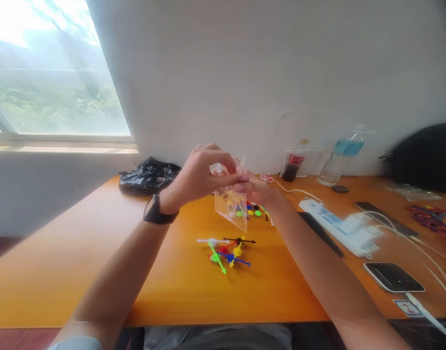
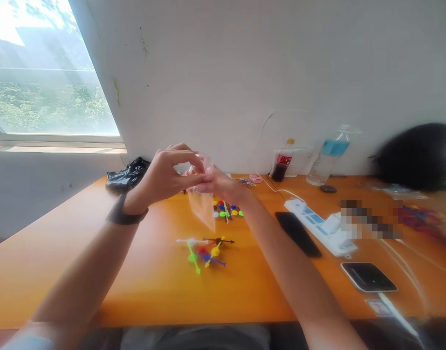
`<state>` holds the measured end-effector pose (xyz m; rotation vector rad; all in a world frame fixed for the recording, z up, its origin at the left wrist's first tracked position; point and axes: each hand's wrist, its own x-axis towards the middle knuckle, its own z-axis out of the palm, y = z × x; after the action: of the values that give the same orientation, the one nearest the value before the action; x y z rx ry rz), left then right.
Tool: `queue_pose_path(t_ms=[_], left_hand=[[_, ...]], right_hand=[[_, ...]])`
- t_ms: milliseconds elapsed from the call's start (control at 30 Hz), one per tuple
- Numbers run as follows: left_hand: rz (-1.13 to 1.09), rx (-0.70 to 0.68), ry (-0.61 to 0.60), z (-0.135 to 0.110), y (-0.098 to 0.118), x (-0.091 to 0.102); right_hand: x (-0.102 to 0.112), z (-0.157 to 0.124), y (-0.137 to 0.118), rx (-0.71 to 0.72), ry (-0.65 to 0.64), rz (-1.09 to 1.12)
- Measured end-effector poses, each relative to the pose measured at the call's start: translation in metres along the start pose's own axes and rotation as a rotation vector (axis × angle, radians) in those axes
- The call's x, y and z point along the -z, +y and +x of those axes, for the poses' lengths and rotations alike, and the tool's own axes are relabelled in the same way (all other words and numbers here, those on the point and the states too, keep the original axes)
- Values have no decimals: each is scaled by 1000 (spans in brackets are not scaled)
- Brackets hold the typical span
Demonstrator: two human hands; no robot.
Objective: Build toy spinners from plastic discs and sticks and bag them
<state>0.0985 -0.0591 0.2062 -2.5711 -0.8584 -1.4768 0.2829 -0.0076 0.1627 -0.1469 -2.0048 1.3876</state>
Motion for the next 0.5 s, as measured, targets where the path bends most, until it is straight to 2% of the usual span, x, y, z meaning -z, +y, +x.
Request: queue_pose_path(t_ms=[100,200,400,500], left_hand=[[-59,-33,-205,-1,2,18],[-77,-48,-319,-1,3,28],[-80,-56,-452,-4,-1,27],[-68,-56,-422,-4,-1,26]], right_hand=[[6,-4,-10,-35,-87,-70],[12,-5,-11,-83,-176,-131],[18,-6,2,-108,-242,-83],[21,-8,2,-114,-230,-53]])
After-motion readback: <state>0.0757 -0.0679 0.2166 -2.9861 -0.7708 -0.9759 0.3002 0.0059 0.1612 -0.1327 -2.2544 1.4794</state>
